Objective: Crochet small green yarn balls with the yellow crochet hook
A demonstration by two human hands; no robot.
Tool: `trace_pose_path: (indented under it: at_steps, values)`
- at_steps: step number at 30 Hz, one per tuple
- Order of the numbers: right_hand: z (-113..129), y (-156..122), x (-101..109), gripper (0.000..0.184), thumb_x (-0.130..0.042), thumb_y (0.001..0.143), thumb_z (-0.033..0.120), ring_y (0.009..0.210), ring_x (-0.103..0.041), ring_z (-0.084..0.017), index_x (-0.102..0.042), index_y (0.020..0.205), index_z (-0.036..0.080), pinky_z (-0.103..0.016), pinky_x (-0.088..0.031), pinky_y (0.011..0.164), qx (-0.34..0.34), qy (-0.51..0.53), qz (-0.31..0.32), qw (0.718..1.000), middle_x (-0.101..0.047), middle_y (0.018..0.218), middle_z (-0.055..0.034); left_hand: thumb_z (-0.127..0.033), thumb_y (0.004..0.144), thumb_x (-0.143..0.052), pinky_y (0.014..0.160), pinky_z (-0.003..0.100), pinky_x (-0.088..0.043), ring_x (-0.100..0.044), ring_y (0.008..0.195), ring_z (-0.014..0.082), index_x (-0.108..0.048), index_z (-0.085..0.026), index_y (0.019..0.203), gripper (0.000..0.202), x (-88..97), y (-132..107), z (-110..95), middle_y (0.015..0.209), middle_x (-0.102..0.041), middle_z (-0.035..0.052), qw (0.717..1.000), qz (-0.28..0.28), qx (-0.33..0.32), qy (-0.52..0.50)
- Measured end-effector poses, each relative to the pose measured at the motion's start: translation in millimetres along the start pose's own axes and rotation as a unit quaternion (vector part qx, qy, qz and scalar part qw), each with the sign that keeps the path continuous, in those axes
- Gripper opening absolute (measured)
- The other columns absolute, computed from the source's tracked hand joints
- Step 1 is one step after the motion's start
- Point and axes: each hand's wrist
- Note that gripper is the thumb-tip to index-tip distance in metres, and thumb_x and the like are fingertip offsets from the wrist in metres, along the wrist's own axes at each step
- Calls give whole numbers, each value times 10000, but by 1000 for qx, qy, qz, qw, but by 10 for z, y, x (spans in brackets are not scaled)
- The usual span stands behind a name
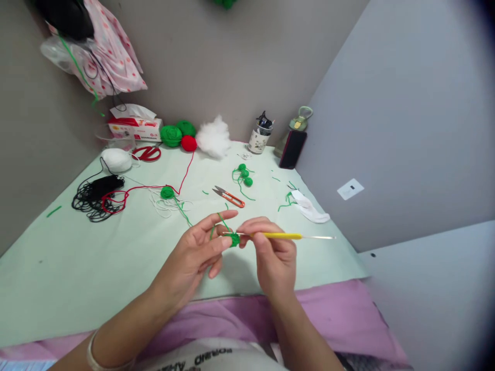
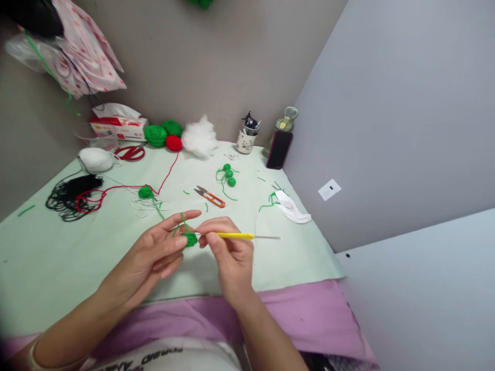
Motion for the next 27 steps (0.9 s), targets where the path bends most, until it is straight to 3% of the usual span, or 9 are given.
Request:
trace_pose_path:
  at_steps: [4,6,9,12,15,20,24,27]
  values:
    - [-44,-46,-26,275,-581,1005,140,933,-703,-202,-769,1109,312,-354,-595,753,73,-114,13,991,-773,1004,-48,-253,817,-849,459,154,-417,-366,494,20,-762,-252,1226,418,-31,-17,67,855,-617,-29,997,-28,-51,45]
    - [-58,-82,-21,361,-594,979,90,962,-709,-209,-749,1194,334,-371,-601,793,146,-207,31,967,-767,1063,-60,-240,806,-856,484,158,-433,-397,510,27,-756,-256,1244,450,-24,-14,87,844,-622,-32,996,-38,-62,43]
    - [-44,-87,-2,411,-619,950,69,990,-712,-229,-740,1242,332,-383,-600,799,216,-278,47,935,-755,1128,-87,-249,809,-855,464,149,-404,-271,462,20,-767,-217,1231,432,5,2,62,661,-507,-78,1000,-18,-10,-8]
    - [-1,-28,9,317,-590,984,105,856,-696,-197,-771,1143,311,-356,-577,734,132,-177,-1,975,-749,995,-58,-237,800,-862,429,120,-344,-175,458,14,-806,-169,1138,349,35,25,-1,591,-373,-109,998,-9,38,-56]
    - [20,37,-10,216,-601,1007,195,707,-636,-156,-794,1010,291,-323,-535,643,29,-28,-24,999,-715,887,-29,-213,799,-857,445,118,-381,-231,451,-12,-820,-201,1097,301,34,34,-31,708,-496,-75,999,-22,5,-41]
    - [-20,70,-49,154,-658,982,280,835,-668,-188,-812,983,271,-334,-550,706,-11,-8,13,1000,-757,939,-50,-262,836,-832,530,176,-504,-389,493,3,-801,-291,1169,336,-11,0,14,916,-615,-29,997,-16,-55,52]
    - [-27,95,-24,176,-667,972,361,688,-640,-148,-775,928,228,-309,-553,658,-88,61,-8,994,-747,884,-39,-292,873,-793,554,213,-527,-376,502,9,-797,-292,1176,303,3,-26,27,1005,-634,-9,996,-8,-55,65]
    - [6,124,-9,214,-642,986,384,655,-636,-135,-735,891,216,-298,-558,654,-113,100,-12,988,-746,864,-32,-303,885,-782,558,203,-489,-481,574,39,-786,-302,1192,308,41,-27,24,1048,-650,6,993,-15,-57,99]
Point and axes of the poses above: each hand's wrist, its own y-axis towards the middle knuckle, its own x-axis out of the back of the hand, z = x × y
